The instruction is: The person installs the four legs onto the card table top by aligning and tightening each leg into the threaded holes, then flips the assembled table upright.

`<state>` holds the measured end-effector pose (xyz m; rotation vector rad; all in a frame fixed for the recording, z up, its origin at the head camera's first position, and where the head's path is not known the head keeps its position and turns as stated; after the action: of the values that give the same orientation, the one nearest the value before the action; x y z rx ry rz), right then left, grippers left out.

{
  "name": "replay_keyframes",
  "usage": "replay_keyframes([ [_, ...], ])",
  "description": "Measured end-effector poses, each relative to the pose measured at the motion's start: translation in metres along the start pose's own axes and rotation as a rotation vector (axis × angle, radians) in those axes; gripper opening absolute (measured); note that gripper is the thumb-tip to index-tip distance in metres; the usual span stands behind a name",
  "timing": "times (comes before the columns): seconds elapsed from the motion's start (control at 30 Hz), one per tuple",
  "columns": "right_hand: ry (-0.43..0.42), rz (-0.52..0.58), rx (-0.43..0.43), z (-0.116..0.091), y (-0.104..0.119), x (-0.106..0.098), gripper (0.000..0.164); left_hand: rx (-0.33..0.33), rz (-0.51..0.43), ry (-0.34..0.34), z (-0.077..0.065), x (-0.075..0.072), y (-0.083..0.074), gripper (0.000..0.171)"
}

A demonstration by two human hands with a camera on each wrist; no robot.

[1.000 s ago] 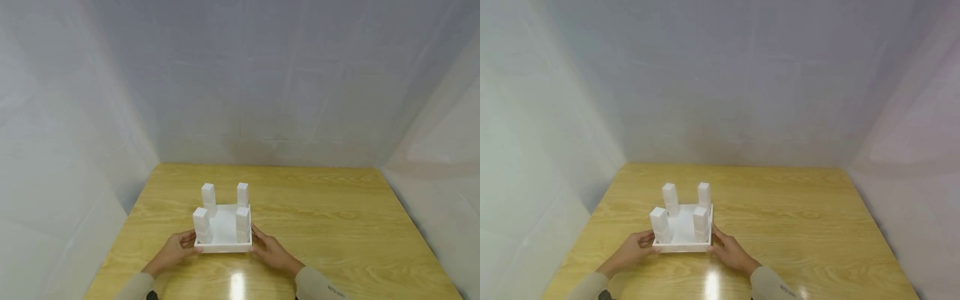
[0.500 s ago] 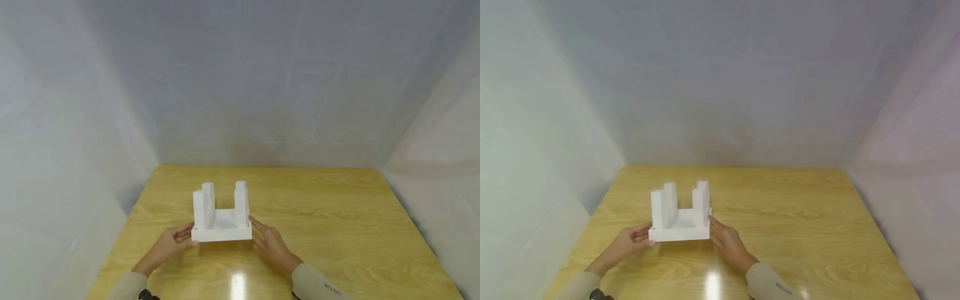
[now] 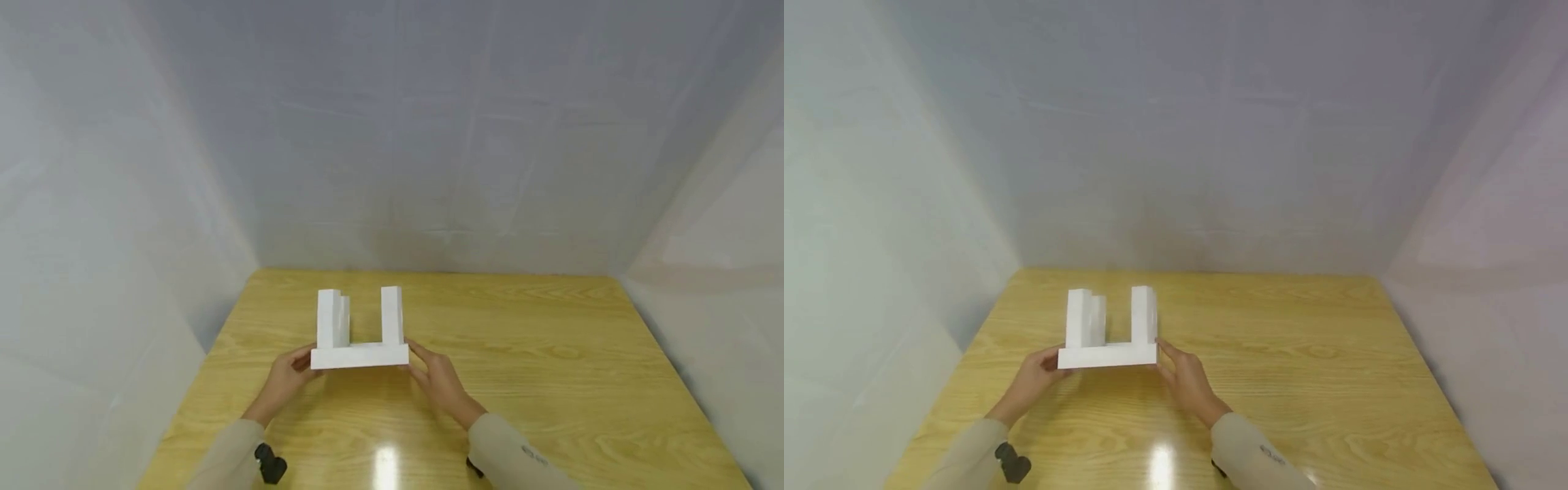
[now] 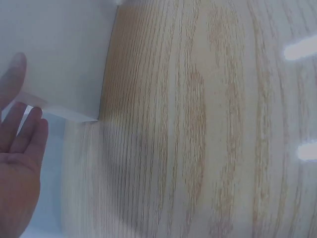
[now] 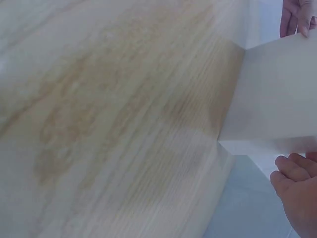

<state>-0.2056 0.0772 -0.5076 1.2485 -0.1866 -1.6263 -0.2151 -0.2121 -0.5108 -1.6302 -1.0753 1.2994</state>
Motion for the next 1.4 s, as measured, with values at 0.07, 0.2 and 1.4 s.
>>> replay_keyframes([
  [0.07, -0.034, 0.029, 0.015, 0.004, -0.001, -0.002, 0.053, -0.003, 0.032, -0.042, 0.003, 0.001, 0.000, 0.046],
  [0.2, -0.082, 0.127, 0.050, 0.010, -0.009, 0.000, 0.052, 0.029, 0.058, -0.099, 0.007, 0.001, -0.002, 0.045],
  [1.4, -0.206, 0.512, 0.273, 0.002, -0.020, 0.012, 0.040, -0.136, 0.000, -0.028, 0.022, 0.010, 0.027, 0.058],
])
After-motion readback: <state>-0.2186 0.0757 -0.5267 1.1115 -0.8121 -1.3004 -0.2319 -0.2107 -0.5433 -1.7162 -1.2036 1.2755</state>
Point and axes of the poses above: each hand's wrist, its own z-axis towards the middle knuckle, its own x-axis out of the palm, y = z × x, the point moved 4 cm from there along z, towards the middle knuckle, and after that the axes turned 12 degrees about -x, right-handed, at the moved point
